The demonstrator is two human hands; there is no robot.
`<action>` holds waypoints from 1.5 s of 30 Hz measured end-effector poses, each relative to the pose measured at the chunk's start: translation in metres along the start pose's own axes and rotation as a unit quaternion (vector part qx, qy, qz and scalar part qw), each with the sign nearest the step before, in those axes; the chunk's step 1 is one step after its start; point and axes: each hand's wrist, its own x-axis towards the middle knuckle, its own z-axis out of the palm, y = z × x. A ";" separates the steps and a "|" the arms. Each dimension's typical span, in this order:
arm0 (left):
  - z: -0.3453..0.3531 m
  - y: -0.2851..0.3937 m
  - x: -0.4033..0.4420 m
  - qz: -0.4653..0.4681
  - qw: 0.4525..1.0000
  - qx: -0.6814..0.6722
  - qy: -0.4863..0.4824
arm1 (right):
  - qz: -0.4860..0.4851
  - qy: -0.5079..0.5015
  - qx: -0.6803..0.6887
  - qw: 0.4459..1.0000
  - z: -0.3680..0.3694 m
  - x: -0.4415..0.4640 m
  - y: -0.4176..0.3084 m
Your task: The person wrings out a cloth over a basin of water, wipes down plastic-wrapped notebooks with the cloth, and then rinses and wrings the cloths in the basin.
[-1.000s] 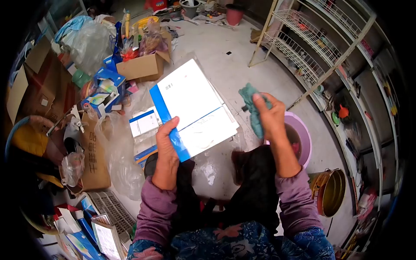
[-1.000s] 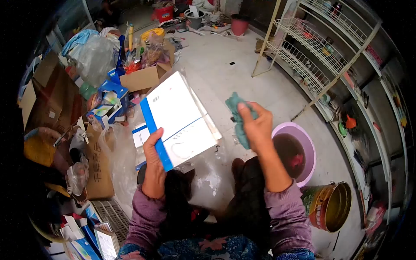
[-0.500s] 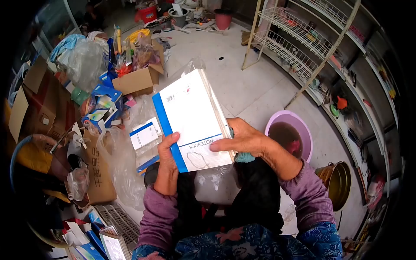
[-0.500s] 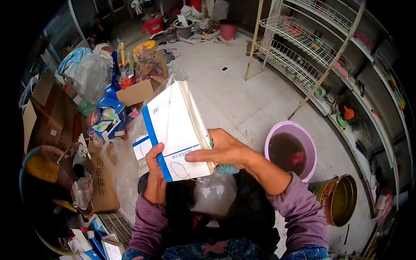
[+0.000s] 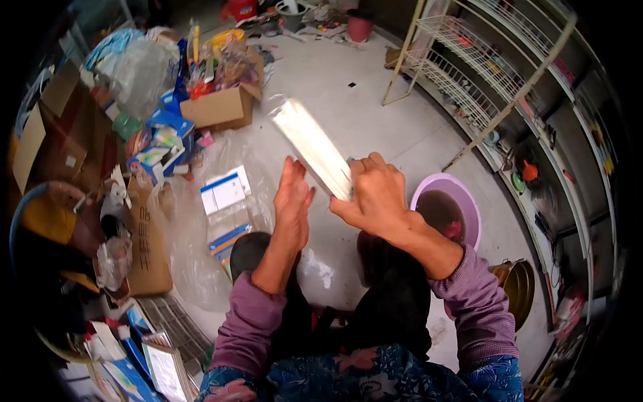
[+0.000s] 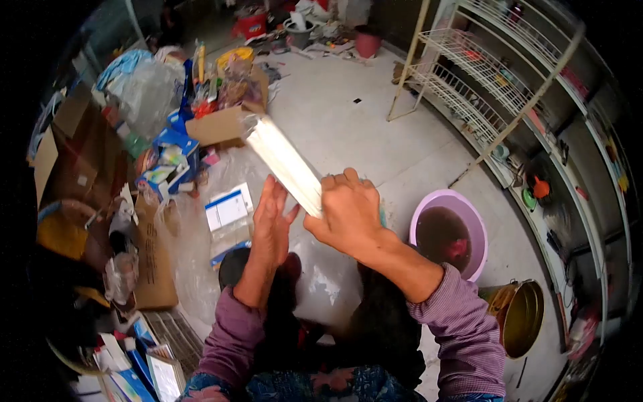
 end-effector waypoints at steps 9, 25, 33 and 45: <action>-0.014 -0.006 0.003 -0.069 0.972 -0.221 0.028 | -0.187 0.020 -0.298 0.936 0.037 -0.020 -0.050; -0.021 0.002 -0.015 -0.136 0.950 -0.266 -0.095 | -0.240 0.147 0.089 0.955 0.023 0.024 -0.024; -0.022 0.008 -0.003 -0.127 0.950 -0.284 -0.033 | -0.181 0.181 0.181 0.950 0.052 0.042 -0.006; -0.027 0.018 -0.011 -0.094 0.967 -0.237 -0.031 | -0.021 0.151 0.108 0.982 0.031 0.059 0.054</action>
